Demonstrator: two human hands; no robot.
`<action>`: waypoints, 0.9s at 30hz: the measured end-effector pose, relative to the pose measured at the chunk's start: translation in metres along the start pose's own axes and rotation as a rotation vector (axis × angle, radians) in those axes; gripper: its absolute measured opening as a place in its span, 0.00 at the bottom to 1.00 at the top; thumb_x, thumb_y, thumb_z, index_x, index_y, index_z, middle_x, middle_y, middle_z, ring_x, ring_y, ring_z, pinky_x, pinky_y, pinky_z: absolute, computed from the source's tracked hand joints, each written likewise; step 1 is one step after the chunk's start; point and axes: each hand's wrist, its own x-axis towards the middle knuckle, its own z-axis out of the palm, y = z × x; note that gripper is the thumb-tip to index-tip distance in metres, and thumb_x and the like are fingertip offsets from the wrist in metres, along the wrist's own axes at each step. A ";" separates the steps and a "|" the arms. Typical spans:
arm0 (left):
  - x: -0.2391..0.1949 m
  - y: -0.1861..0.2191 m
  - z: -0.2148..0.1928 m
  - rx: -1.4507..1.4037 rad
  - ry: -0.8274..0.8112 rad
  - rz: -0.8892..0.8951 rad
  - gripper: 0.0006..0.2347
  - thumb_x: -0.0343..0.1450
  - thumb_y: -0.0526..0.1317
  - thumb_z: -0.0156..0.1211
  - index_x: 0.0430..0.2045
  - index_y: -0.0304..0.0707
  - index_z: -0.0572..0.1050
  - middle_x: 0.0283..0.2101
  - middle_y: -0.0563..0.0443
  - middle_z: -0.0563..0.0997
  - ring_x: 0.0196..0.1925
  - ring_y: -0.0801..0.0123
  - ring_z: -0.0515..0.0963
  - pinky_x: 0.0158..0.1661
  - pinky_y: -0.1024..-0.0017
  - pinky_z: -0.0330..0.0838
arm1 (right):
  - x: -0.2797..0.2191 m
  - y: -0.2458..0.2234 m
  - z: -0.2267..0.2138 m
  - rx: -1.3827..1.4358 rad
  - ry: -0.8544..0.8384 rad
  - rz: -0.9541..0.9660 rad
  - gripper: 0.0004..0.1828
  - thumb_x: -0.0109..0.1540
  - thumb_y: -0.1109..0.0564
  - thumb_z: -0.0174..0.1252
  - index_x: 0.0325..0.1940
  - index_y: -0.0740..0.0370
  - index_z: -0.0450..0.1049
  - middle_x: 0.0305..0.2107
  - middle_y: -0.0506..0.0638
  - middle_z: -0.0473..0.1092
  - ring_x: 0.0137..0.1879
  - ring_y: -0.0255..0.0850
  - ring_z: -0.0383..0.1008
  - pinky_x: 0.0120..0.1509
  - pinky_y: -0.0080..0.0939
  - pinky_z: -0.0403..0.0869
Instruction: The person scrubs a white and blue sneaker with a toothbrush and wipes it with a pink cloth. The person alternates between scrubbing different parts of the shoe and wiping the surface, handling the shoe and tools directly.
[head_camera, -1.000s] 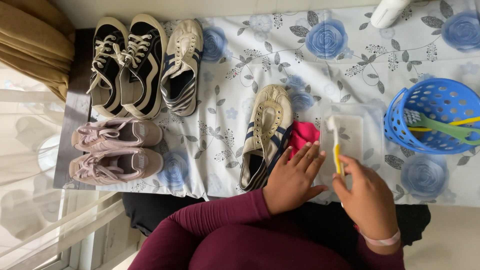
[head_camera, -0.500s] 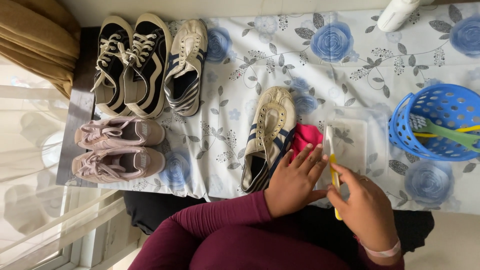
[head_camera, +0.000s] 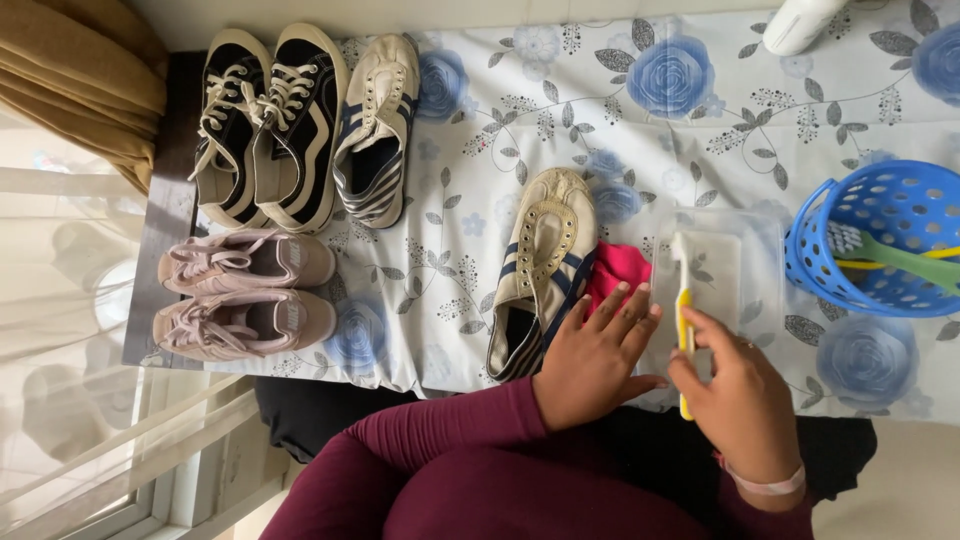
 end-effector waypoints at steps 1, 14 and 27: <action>-0.003 0.001 -0.001 -0.003 -0.004 0.000 0.36 0.66 0.65 0.59 0.64 0.40 0.69 0.72 0.42 0.68 0.73 0.54 0.69 0.61 0.50 0.67 | -0.003 -0.003 -0.004 0.000 -0.003 0.004 0.27 0.59 0.53 0.60 0.64 0.47 0.75 0.42 0.47 0.79 0.40 0.49 0.79 0.41 0.54 0.75; -0.002 0.000 0.002 0.004 0.001 0.008 0.34 0.67 0.62 0.61 0.64 0.41 0.70 0.72 0.41 0.68 0.73 0.54 0.69 0.61 0.49 0.68 | 0.001 -0.001 -0.001 -0.010 -0.105 0.065 0.28 0.59 0.50 0.59 0.66 0.44 0.73 0.38 0.38 0.78 0.42 0.47 0.78 0.44 0.54 0.74; -0.001 -0.001 0.003 -0.009 0.029 0.000 0.35 0.64 0.61 0.67 0.63 0.41 0.70 0.72 0.42 0.69 0.73 0.53 0.70 0.60 0.49 0.69 | -0.001 0.001 -0.002 0.223 -0.030 0.052 0.31 0.59 0.59 0.60 0.68 0.52 0.74 0.36 0.43 0.76 0.26 0.39 0.60 0.38 0.44 0.69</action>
